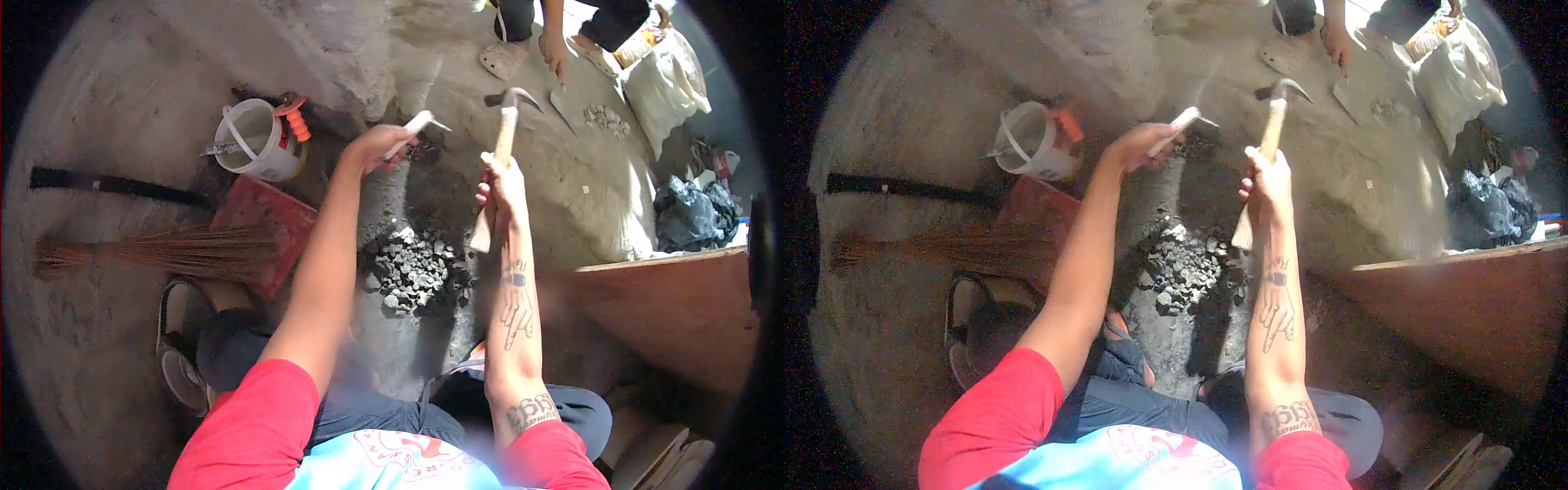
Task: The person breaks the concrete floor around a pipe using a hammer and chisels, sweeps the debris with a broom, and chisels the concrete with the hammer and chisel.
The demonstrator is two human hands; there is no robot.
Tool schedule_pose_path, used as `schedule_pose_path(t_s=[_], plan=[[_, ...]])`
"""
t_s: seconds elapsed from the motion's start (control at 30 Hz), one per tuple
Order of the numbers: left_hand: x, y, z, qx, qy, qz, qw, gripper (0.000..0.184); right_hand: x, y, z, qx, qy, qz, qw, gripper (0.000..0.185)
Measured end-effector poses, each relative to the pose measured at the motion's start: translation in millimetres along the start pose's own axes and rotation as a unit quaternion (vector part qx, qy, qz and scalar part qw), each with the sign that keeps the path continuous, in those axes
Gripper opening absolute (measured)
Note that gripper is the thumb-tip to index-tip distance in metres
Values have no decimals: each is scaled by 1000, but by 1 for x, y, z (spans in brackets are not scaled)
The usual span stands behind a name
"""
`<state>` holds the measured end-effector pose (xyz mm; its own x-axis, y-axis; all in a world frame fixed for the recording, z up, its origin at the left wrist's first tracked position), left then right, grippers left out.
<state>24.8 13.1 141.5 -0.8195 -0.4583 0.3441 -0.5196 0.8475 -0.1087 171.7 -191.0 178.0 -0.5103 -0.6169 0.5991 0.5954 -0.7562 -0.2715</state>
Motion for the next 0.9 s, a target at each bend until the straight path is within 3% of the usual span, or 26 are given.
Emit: schedule_pose_path(t_s=[0.07, 0.13, 0.2, 0.27, 0.33, 0.37, 0.4, 0.5, 0.57, 0.73, 0.9], plan=[[-8, 18, 23, -21, 23, -21, 999, 30, -3, 0, -3, 107, 38, -17, 993, 28], [-13, 22, 44, -41, 53, -41, 997, 31, -3, -3, -11, 106, 27, -1, 994, 29], [-22, 23, 40, -223, -72, -120, 965, 32, 0, -16, -8, 112, 36, -2, 993, 30], [-44, 31, 65, -292, -77, -144, 942, 35, -3, -20, -12, 93, 21, 2, 995, 32], [-49, 38, 72, -467, -134, -237, 841, 34, -11, -22, -13, 197, 47, -11, 979, 32], [-43, 35, 72, -448, -120, -264, 846, 37, -17, -28, -14, 254, 143, -34, 956, 31], [-41, 31, 68, -448, -120, -264, 846, 37, -19, -24, -23, 245, 104, -24, 964, 32], [-45, 24, 69, -466, -97, -255, 842, 37, -48, -19, -49, 293, 173, -43, 939, 36], [-51, 21, 71, -447, -150, -298, 830, 39, -52, -18, -52, 288, 158, -44, 944, 38], [-59, 16, 88, -466, -135, -284, 827, 40, -54, -19, -51, 329, 154, -52, 930, 44], [-58, 13, 91, -476, -173, -292, 811, 35, -51, -28, -44, 394, 264, -98, 875, 49]])
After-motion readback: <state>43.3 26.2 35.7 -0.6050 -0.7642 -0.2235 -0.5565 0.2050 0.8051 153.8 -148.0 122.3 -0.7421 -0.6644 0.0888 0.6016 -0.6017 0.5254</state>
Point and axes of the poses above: each hand's wrist, its own x-axis away from the middle knuckle, its own y-axis out of the back of the hand, z = x × y, the point moved 4 cm from there along -x, towards the middle knuckle, and after that the axes turned 12 degrees about -y, right-handed, at the moved point
